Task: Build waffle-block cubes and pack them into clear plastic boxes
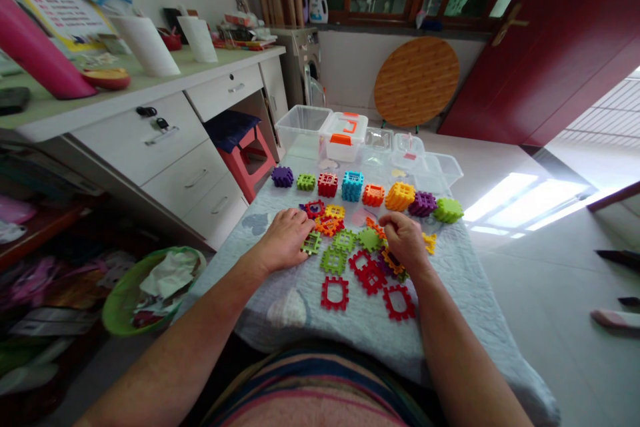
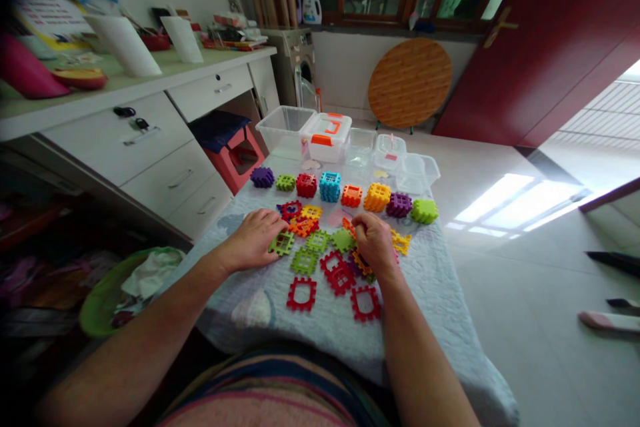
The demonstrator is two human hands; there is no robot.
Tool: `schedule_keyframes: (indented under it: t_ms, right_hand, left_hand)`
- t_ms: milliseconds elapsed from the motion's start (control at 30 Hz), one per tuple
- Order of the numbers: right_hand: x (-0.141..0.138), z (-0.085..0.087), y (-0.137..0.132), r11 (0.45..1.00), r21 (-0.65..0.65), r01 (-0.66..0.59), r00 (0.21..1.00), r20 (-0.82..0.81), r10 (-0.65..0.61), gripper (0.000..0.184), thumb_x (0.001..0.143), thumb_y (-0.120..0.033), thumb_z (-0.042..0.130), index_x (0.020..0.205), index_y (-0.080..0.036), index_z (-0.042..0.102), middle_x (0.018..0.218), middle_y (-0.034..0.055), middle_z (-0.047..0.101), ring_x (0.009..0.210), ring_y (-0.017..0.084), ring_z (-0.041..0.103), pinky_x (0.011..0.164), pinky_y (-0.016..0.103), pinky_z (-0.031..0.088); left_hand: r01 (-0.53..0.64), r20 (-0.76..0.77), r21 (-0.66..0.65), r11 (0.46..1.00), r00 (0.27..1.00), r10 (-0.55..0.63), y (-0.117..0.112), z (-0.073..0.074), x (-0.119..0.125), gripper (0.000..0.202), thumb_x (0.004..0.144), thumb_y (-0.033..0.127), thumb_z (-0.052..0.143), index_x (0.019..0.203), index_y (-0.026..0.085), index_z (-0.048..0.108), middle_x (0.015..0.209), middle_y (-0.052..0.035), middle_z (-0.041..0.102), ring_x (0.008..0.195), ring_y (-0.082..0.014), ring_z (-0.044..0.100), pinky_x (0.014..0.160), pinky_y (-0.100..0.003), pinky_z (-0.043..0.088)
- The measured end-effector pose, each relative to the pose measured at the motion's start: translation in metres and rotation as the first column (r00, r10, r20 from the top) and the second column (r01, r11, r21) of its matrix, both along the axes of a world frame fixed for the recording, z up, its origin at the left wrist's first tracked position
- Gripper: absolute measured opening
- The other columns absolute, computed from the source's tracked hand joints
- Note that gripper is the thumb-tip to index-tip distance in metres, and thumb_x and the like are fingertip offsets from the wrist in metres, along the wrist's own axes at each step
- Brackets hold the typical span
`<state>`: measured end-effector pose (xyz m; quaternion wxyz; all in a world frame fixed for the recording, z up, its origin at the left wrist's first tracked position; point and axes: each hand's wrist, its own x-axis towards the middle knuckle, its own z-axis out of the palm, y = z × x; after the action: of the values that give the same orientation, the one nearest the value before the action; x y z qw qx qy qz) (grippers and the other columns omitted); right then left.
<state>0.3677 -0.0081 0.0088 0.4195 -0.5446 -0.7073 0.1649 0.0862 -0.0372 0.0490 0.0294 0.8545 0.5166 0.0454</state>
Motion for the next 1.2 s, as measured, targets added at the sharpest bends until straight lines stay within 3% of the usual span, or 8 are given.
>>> schedule_keyframes:
  t_ms: [167, 367, 600, 700, 833, 1000, 1200]
  right_hand:
    - [0.0, 0.0, 0.0, 1.0, 0.007, -0.002, 1.0, 0.008, 0.002, 0.023, 0.075, -0.016, 0.045, 0.072, -0.02, 0.067, 0.07, 0.0017, 0.068, 0.063, 0.015, 0.06, 0.065, 0.026, 0.045]
    - [0.001, -0.002, 0.002, 1.0, 0.0, -0.019, 1.0, 0.018, 0.019, 0.024, 0.076, -0.015, 0.044, 0.073, -0.02, 0.067, 0.072, 0.0025, 0.068, 0.066, 0.016, 0.06, 0.067, 0.026, 0.045]
    - [0.0, -0.003, 0.002, 1.0, -0.005, -0.017, 0.999, 0.026, 0.017, 0.023, 0.076, -0.015, 0.044, 0.073, -0.02, 0.066, 0.074, 0.0022, 0.068, 0.069, 0.015, 0.061, 0.069, 0.025, 0.044]
    - [-0.001, -0.001, 0.001, 1.0, -0.002, -0.011, 0.999, 0.034, 0.011, 0.023, 0.077, -0.016, 0.044, 0.073, -0.02, 0.066, 0.072, 0.0017, 0.068, 0.067, 0.015, 0.061, 0.068, 0.025, 0.044]
    - [-0.002, -0.002, 0.001, 1.0, -0.007, -0.005, 0.999, 0.038, 0.006, 0.023, 0.076, -0.016, 0.043, 0.072, -0.021, 0.066, 0.072, 0.0018, 0.068, 0.067, 0.016, 0.061, 0.067, 0.026, 0.044]
    - [0.0, -0.003, 0.002, 1.0, -0.016, -0.011, 0.999, 0.035, 0.011, 0.023, 0.077, -0.017, 0.043, 0.073, -0.02, 0.066, 0.073, 0.0019, 0.068, 0.068, 0.016, 0.062, 0.068, 0.026, 0.044]
    - [0.0, 0.0, 0.0, 1.0, -0.022, 0.0, 0.999, 0.048, 0.001, 0.023, 0.078, -0.016, 0.044, 0.073, -0.02, 0.065, 0.074, 0.0023, 0.069, 0.069, 0.016, 0.063, 0.067, 0.025, 0.045]
  left_hand:
    - [0.011, -0.074, -0.016, 1.0, 0.997, -0.012, 0.004, 0.004, 0.004, 0.032, 0.061, 0.022, 0.071, 0.092, 0.02, 0.064, 0.104, -0.0121, 0.06, 0.106, -0.0344, 0.051, 0.094, -0.049, 0.04]
    - [0.04, -0.053, 0.002, 0.999, 0.998, -0.04, 0.004, 0.006, -0.001, 0.029, 0.061, 0.024, 0.072, 0.089, 0.02, 0.064, 0.101, -0.0112, 0.06, 0.105, -0.0328, 0.051, 0.094, -0.047, 0.041]
    - [0.097, 0.001, 0.011, 0.995, 0.995, -0.097, 0.008, 0.031, -0.02, 0.041, 0.065, 0.033, 0.072, 0.102, 0.018, 0.064, 0.102, -0.0095, 0.06, 0.102, -0.0291, 0.053, 0.093, -0.043, 0.042]
    - [0.075, -0.013, 0.08, 0.994, 0.997, -0.075, 0.032, 0.034, -0.038, 0.045, 0.067, 0.038, 0.072, 0.106, 0.017, 0.063, 0.103, -0.0095, 0.061, 0.103, -0.0289, 0.054, 0.094, -0.042, 0.042]
    - [-0.021, -0.048, 0.163, 0.986, 0.998, 0.029, 0.085, 0.03, -0.059, 0.05, 0.066, 0.045, 0.071, 0.108, 0.018, 0.064, 0.105, -0.0099, 0.062, 0.104, -0.0293, 0.055, 0.094, -0.04, 0.041]
    - [-0.078, -0.167, 0.097, 0.992, 0.982, 0.093, 0.145, 0.028, -0.059, 0.054, 0.065, 0.045, 0.071, 0.11, 0.017, 0.065, 0.11, -0.0102, 0.062, 0.106, -0.0292, 0.055, 0.09, -0.035, 0.042]
    - [-0.107, -0.296, -0.006, 0.994, 0.95, 0.101, 0.183, 0.022, -0.046, 0.061, 0.062, 0.052, 0.071, 0.114, 0.02, 0.065, 0.115, -0.0099, 0.062, 0.109, -0.0304, 0.054, 0.088, -0.034, 0.042]
